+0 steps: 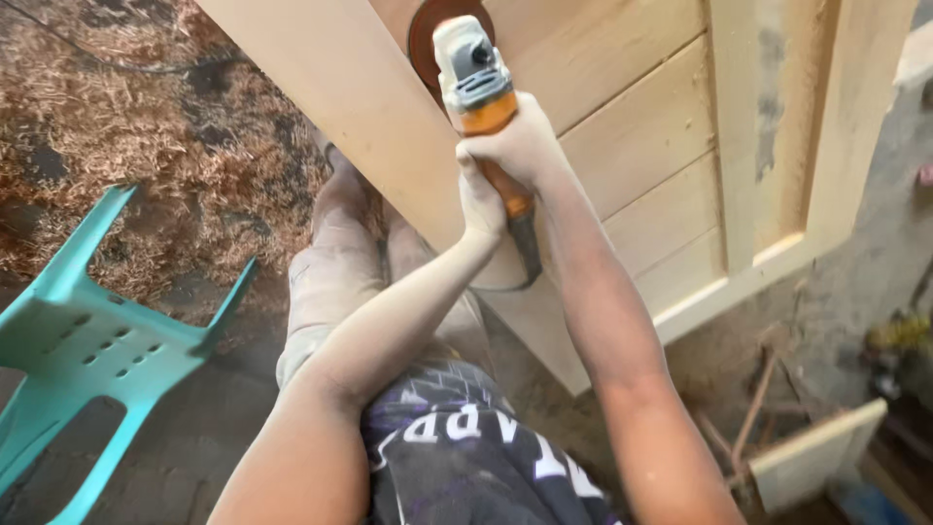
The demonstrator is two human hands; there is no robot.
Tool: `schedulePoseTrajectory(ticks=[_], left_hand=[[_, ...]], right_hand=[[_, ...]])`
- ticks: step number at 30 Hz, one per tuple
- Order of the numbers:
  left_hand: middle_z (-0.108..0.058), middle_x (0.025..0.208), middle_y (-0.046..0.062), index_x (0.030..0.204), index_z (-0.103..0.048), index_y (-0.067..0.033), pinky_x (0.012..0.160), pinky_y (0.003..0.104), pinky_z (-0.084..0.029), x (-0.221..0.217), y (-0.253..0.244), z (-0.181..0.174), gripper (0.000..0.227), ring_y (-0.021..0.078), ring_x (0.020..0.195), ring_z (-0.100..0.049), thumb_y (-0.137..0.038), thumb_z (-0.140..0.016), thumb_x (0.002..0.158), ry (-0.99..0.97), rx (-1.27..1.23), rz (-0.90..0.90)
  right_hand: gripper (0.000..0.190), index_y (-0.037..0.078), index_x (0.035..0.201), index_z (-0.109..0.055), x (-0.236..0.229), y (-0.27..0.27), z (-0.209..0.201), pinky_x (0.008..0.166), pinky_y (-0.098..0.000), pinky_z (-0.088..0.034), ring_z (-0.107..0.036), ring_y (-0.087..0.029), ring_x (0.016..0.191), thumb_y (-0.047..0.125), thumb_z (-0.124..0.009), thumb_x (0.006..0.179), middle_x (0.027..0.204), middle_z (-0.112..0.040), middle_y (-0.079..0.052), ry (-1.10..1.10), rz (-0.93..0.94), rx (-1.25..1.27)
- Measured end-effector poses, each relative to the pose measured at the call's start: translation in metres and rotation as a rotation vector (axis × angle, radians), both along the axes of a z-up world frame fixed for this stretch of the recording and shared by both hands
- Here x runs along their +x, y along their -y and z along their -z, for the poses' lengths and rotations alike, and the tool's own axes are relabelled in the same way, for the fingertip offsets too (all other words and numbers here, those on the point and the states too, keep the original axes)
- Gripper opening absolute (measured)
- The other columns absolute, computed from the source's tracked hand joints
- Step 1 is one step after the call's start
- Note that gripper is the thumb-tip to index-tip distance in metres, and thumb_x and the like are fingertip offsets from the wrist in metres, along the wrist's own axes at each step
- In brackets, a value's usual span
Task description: The person uses an angle grinder with a sanding disc to smooth the surface of a wooden door. The person moves the tool across the door panels and frame, generating sawdust while working in a workshop.
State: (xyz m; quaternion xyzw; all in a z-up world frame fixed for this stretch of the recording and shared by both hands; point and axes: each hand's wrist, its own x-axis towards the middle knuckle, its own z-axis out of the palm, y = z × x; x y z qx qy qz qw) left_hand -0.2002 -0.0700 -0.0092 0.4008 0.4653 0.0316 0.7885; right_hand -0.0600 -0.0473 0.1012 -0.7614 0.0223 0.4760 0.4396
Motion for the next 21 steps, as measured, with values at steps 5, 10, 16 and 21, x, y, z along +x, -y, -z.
schedulePoseTrajectory(ticks=[5, 10, 16, 21], left_hand=[[-0.063, 0.126, 0.012, 0.136, -0.051, 0.0020, 0.102, 0.037, -0.046, -0.024, 0.031, 0.011, 0.095, 0.0228, 0.119, -0.059, -0.079, -0.021, 0.097, -0.003, 0.009, -0.027], [-0.060, 0.130, 0.014, 0.139, -0.050, 0.0014, 0.106, 0.037, -0.044, -0.066, 0.093, 0.013, 0.094, 0.0245, 0.121, -0.055, -0.079, -0.021, 0.100, -0.087, -0.048, 0.013], [-0.056, 0.137, 0.014, 0.144, -0.046, -0.0003, 0.110, 0.037, -0.040, -0.078, 0.109, 0.003, 0.094, 0.0248, 0.127, -0.052, -0.080, -0.022, 0.099, -0.138, -0.109, -0.004], [-0.053, 0.143, 0.014, 0.148, -0.043, -0.0017, 0.114, 0.036, -0.037, -0.041, 0.074, 0.006, 0.095, 0.0250, 0.133, -0.049, -0.080, -0.023, 0.098, -0.108, -0.102, -0.087]], right_hand=[[0.043, 0.002, 0.101, -0.072, -0.005, 0.021, 0.005, 0.078, -0.0312, -0.060, -0.071, -0.012, 0.085, 0.012, -0.088, 0.063, 0.094, -0.076, -0.003, -0.004, -0.028, -0.019], [0.050, 0.004, 0.106, -0.071, -0.034, 0.074, 0.005, 0.082, -0.0323, -0.059, -0.072, -0.012, 0.090, 0.014, -0.089, 0.061, 0.098, -0.077, -0.003, -0.001, -0.039, -0.123], [0.051, 0.003, 0.107, -0.070, -0.041, 0.086, -0.003, 0.084, -0.0330, -0.060, -0.073, -0.015, 0.092, 0.014, -0.090, 0.062, 0.098, -0.077, -0.006, 0.005, -0.059, -0.141], [0.050, 0.003, 0.104, -0.071, -0.014, 0.047, -0.005, 0.083, -0.0329, -0.060, -0.074, -0.016, 0.091, 0.016, -0.090, 0.060, 0.097, -0.078, -0.006, 0.012, -0.115, -0.157]])
